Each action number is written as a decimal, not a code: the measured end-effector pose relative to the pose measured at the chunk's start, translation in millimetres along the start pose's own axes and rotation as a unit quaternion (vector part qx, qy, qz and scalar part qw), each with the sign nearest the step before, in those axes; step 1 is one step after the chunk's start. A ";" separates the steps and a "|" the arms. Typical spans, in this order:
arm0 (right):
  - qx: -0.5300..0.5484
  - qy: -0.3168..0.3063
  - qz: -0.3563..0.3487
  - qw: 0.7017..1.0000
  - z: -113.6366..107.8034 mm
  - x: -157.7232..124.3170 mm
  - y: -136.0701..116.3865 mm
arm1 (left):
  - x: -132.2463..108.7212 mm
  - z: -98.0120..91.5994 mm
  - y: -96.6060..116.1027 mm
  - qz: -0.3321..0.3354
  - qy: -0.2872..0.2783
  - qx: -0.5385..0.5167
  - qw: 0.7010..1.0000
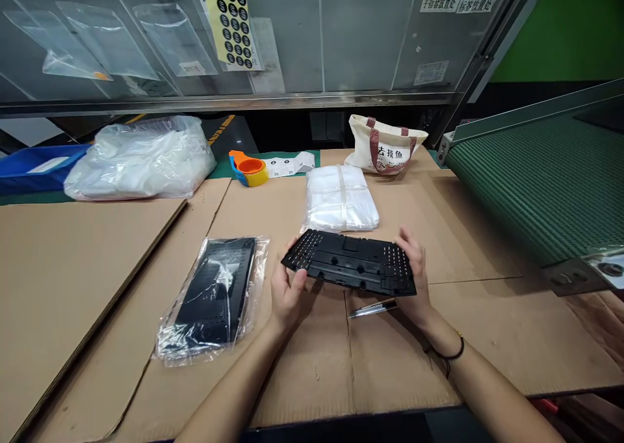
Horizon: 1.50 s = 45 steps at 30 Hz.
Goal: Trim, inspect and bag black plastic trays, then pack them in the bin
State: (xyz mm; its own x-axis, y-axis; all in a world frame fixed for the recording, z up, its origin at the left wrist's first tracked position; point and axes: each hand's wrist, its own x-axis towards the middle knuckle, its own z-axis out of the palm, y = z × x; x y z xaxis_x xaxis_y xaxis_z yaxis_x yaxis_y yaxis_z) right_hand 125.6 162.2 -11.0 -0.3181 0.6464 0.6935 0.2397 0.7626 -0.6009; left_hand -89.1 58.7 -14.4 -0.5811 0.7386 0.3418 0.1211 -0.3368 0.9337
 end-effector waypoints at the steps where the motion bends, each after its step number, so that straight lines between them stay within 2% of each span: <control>1: -0.030 0.020 0.004 0.999 0.5 -0.8 -0.3 | -2.3 1.2 1.0 0.012 -0.007 0.002 1.000; 4: -0.063 0.043 0.035 0.996 2.1 -2.9 -1.1 | -7.8 4.9 4.1 0.047 -0.018 0.014 0.999; 10: -0.036 0.086 0.060 0.994 4.4 -8.7 -2.7 | -14.6 8.5 1.1 0.087 -0.018 0.024 0.996; 17: 0.021 0.118 0.020 0.993 5.3 -9.0 -4.5 | -20.6 7.2 -8.2 0.086 -0.027 0.006 0.996; 26: 0.045 0.107 0.059 0.991 5.7 -8.9 -7.6 | -19.9 4.6 -6.8 0.107 -0.046 0.040 0.992; 31: 0.062 0.089 0.062 0.992 4.6 -6.1 -10.5 | -18.6 6.1 -3.2 0.103 -0.022 0.059 0.993; 40: 0.057 0.077 0.054 0.994 5.4 -4.1 -2.6 | -16.9 3.2 -20.0 0.154 -0.019 0.111 0.982; 45: 0.068 0.071 0.069 0.993 5.9 -4.2 -2.0 | -14.9 3.1 -19.0 0.165 -0.028 0.116 0.979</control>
State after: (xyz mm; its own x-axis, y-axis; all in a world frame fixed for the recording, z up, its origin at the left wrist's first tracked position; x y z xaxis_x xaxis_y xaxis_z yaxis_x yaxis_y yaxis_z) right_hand 121.0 157.8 -15.1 -0.1566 0.7487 0.6442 0.1434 0.6626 -0.7352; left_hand -80.3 56.0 -36.9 -0.4355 0.6452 0.6277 0.4784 -0.4248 0.7685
